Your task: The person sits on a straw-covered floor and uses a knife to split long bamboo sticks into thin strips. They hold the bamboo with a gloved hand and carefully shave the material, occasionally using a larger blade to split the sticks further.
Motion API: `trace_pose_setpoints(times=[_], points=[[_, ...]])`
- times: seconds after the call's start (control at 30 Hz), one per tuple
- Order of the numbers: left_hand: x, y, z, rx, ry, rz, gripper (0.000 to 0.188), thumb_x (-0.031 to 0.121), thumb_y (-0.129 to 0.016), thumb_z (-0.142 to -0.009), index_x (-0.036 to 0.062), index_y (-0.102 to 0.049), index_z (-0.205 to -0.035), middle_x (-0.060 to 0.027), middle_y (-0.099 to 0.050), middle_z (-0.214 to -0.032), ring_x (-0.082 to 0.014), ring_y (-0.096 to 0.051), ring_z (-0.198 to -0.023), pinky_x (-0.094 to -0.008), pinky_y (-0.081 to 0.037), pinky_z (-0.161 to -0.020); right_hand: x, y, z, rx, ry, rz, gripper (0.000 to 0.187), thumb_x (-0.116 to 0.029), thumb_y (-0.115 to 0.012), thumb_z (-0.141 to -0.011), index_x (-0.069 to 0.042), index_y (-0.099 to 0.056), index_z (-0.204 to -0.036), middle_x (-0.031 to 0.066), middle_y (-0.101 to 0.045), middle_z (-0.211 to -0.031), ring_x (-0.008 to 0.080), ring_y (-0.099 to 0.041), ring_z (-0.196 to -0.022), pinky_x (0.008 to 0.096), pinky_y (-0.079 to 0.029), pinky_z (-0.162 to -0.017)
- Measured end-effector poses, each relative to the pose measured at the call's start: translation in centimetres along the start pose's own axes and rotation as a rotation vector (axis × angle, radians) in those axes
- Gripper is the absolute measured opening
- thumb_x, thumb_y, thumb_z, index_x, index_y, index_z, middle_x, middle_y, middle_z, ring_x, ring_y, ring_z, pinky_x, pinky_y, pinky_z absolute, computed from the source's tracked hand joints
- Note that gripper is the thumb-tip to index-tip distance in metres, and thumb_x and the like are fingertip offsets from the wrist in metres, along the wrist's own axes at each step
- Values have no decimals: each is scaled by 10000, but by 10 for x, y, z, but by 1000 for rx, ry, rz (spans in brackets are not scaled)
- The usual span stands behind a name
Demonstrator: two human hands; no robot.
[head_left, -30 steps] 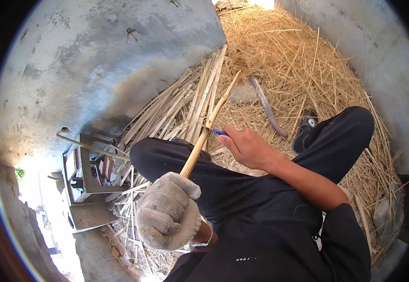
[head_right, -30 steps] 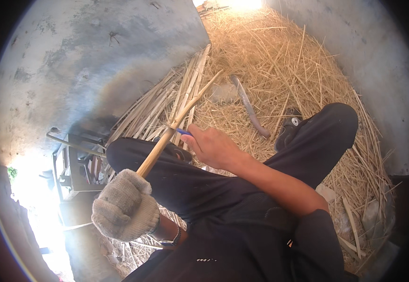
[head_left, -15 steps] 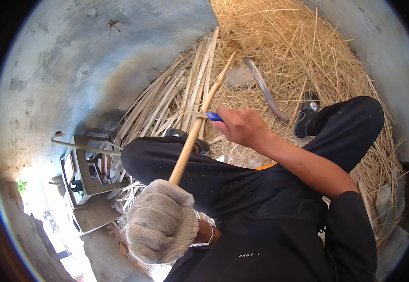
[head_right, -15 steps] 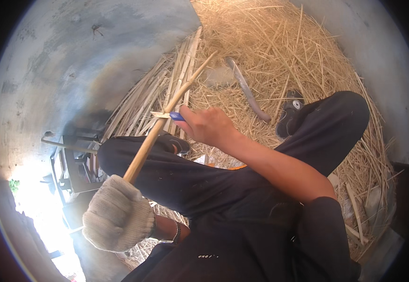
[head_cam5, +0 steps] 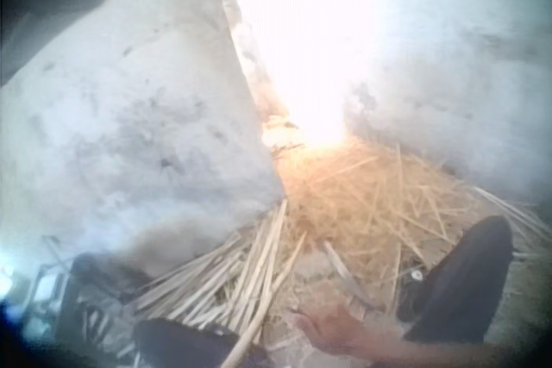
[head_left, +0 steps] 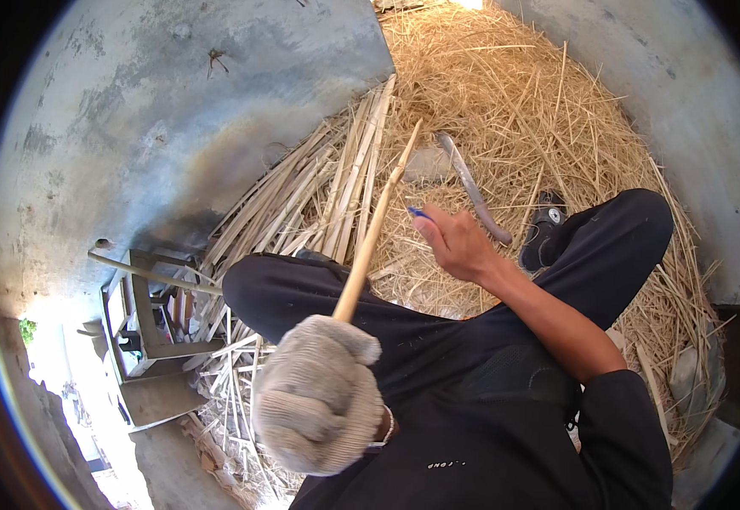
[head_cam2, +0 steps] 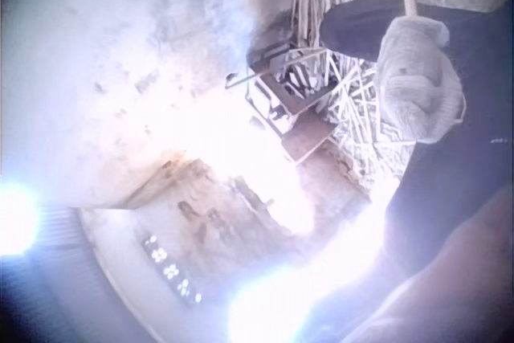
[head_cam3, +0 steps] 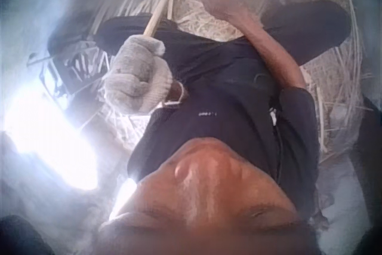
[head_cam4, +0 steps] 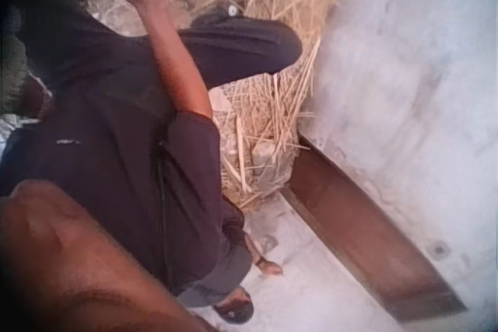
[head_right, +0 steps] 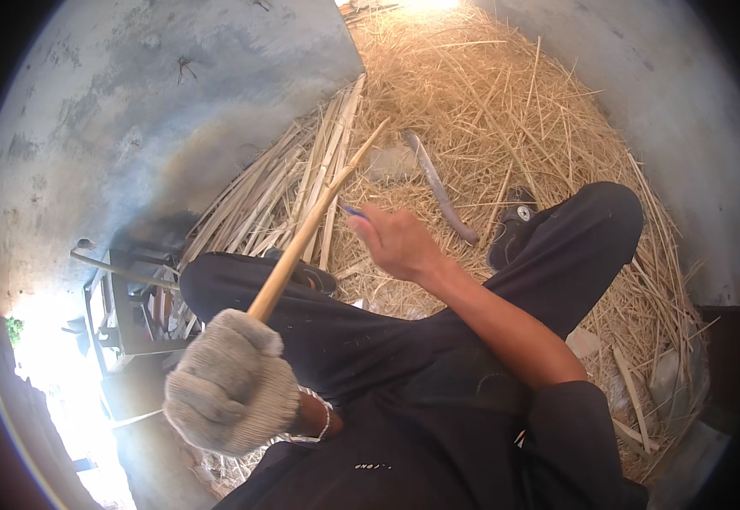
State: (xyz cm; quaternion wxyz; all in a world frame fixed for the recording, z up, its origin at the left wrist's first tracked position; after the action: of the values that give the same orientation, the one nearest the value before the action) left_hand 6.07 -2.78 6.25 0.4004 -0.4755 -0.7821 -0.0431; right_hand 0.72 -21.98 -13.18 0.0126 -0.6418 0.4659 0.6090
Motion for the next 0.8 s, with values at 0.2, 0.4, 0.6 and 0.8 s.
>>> trace_pose_setpoints(times=[0.2, 0.4, 0.6, 0.8], points=[[10, 25, 3, 262, -123, 10, 362, 310, -430, -945, 174, -347, -620, 7, -264, -505, -131, -211, -454, -307, -259, -482, -64, -17, -3, -75, 129, -186, 301, -287, -497, -1022, -33, -505, -861, 175, -504, -540, 361, -560, -486, 453, -421, -484], [2, 20, 10, 420, -184, 91, 351, 341, -416, -969, 164, -370, -669, 8, -281, -597, -132, -218, -502, -316, -240, -501, -40, -23, -9, -18, 117, 23, 286, -288, -558, -995, -43, -506, -855, 166, -512, -528, 362, -563, -466, 443, -436, -450], [9, 18, 7, 249, -105, -60, 333, 276, -367, -972, 160, -374, -659, 15, -286, -564, -131, -222, -470, -305, -256, -471, 11, -40, -21, -79, 65, 356, 294, -324, -571, -981, -54, -522, -877, 150, -565, -546, 352, -593, -488, 455, -469, -465], [8, 13, 5, 250, -122, -126, 332, 224, -358, -946, 180, -331, -618, 20, -265, -500, -123, -202, -426, -295, -255, -427, 35, -27, -21, 5, -175, 284, 390, -408, -502, -1003, -41, -543, -878, 204, -596, -595, 398, -623, -562, 523, -479, -522]])
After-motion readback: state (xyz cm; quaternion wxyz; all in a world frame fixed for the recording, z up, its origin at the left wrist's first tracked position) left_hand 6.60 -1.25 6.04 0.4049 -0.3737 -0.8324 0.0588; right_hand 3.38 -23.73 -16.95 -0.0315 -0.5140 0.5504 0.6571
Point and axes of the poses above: each hand's wrist, its own z-axis away from the middle knuckle, its own y-axis out of the back of the hand, x = y × z, the point moved 9 cm from there along -z, towards the middle knuckle
